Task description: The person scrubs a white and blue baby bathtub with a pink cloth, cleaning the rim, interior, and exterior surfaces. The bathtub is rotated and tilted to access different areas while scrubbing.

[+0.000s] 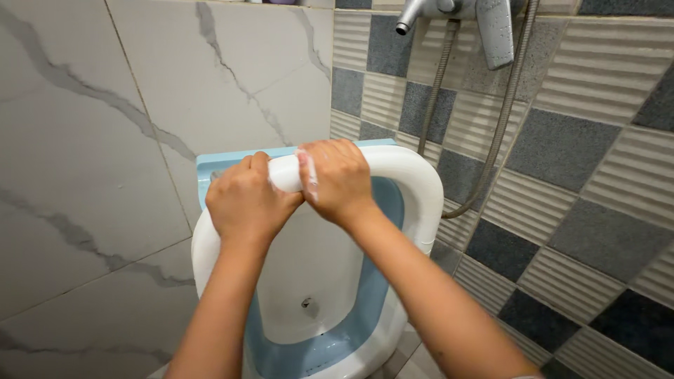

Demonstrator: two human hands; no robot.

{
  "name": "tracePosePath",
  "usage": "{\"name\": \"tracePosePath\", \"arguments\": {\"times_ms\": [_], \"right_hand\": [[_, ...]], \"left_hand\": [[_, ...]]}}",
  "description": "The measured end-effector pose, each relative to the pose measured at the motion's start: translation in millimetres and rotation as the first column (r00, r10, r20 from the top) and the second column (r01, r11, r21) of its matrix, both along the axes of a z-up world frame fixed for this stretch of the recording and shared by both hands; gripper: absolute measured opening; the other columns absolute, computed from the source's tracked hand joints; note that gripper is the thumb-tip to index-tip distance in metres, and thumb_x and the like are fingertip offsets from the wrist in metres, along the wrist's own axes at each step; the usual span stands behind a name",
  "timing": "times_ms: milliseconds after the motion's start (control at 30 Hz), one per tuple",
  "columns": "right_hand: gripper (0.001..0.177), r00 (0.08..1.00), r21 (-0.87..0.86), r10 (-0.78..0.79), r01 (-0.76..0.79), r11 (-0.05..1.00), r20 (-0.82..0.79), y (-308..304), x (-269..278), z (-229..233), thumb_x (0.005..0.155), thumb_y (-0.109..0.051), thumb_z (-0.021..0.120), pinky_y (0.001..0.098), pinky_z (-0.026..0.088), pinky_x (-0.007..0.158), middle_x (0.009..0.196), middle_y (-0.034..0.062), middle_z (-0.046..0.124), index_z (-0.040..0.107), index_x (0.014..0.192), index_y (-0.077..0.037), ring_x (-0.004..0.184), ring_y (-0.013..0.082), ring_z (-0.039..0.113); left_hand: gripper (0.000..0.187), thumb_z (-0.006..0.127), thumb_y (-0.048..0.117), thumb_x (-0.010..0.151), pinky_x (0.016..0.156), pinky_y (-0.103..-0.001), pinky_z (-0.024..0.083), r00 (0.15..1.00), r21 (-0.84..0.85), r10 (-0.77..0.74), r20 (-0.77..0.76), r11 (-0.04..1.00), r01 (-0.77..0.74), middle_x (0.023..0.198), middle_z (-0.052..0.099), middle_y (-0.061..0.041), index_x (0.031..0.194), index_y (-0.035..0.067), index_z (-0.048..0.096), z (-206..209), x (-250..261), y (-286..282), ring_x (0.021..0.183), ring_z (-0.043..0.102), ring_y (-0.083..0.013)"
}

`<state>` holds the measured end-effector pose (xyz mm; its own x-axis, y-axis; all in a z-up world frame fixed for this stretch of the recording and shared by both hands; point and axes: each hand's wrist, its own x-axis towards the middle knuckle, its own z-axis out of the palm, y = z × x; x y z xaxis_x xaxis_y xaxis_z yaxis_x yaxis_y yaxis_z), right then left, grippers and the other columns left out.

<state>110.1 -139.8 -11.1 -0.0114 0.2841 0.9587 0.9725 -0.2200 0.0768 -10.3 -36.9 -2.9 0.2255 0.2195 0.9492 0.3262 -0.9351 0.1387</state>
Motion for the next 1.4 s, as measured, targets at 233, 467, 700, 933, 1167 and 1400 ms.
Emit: {"name": "tracePosePath", "arguments": {"times_ms": [233,467,700,933,1167,1400], "right_hand": [[0.033,0.900,0.021,-0.212,0.238,0.971,-0.381,-82,85,-5,0.104,-0.022,0.046,0.0467,0.053,0.080,0.092,0.0182,0.073,0.075,0.100,-0.007,0.083,0.0369,0.069],[0.029,0.997,-0.056,-0.062,0.060,0.997,-0.035,-5,8,13,0.099,-0.022,0.053,0.0511,0.051,0.078,0.083,0.0164,0.071,0.070,0.083,-0.006,0.080,0.0393,0.065],[0.040,0.975,-0.387,-0.156,0.084,0.918,-0.158,1,-31,55,0.101,-0.027,0.045,0.0537,0.050,0.070,0.077,0.0199,0.070,0.070,0.076,-0.007,0.073,0.0428,0.065],[0.047,0.903,-0.474,-0.271,0.087,0.876,-0.335,-15,-39,63,0.100,-0.031,0.039,0.0537,0.050,0.071,0.062,0.0166,0.071,0.070,0.075,-0.007,0.069,0.0410,0.065],[0.046,0.736,-0.239,-0.146,-0.023,0.971,-0.662,-71,-19,74,0.105,-0.030,0.042,0.0393,0.055,0.054,0.057,0.0180,0.067,0.069,0.080,-0.003,0.046,0.0276,0.068],[0.043,0.540,0.032,0.069,-0.078,0.996,-0.839,-137,20,7,0.104,-0.031,0.045,0.0357,0.049,0.034,0.059,0.0136,0.061,0.064,0.083,0.002,0.040,0.0221,0.063]], "left_hand": [[0.034,0.083,0.035,0.060,0.059,-0.041,0.049,0.999,-0.038,-0.002,-0.041,0.999,0.001,0.069,0.067,-0.005,0.073,0.009,0.065,3,-6,0,0.062,0.063,-0.0268],[0.043,0.088,0.040,0.055,0.056,-0.044,0.048,0.997,-0.071,-0.035,-0.066,0.997,0.030,0.070,0.067,-0.006,0.071,0.008,0.063,8,-2,-9,0.063,0.065,-0.0274],[0.082,0.094,0.038,0.043,0.073,-0.046,0.052,0.993,-0.233,-0.105,-0.059,0.968,0.088,0.099,0.070,-0.010,0.115,0.008,0.068,-21,-50,11,0.090,0.065,-0.0324],[0.058,0.089,0.027,0.058,0.078,-0.044,0.056,0.979,-0.637,-0.120,0.167,0.745,0.200,0.100,0.071,-0.014,0.107,0.007,0.067,-98,-104,16,0.090,0.070,-0.0321],[0.053,0.083,0.025,0.061,0.069,-0.043,0.057,0.946,-0.344,-0.291,0.143,0.881,0.324,0.091,0.074,-0.015,0.108,0.007,0.070,-45,-92,0,0.079,0.072,-0.0356],[0.055,0.083,0.022,0.059,0.066,-0.042,0.057,0.917,-0.236,-0.387,-0.096,0.904,0.357,0.093,0.076,-0.012,0.111,0.009,0.072,-13,-70,-33,0.077,0.072,-0.0329]]}}
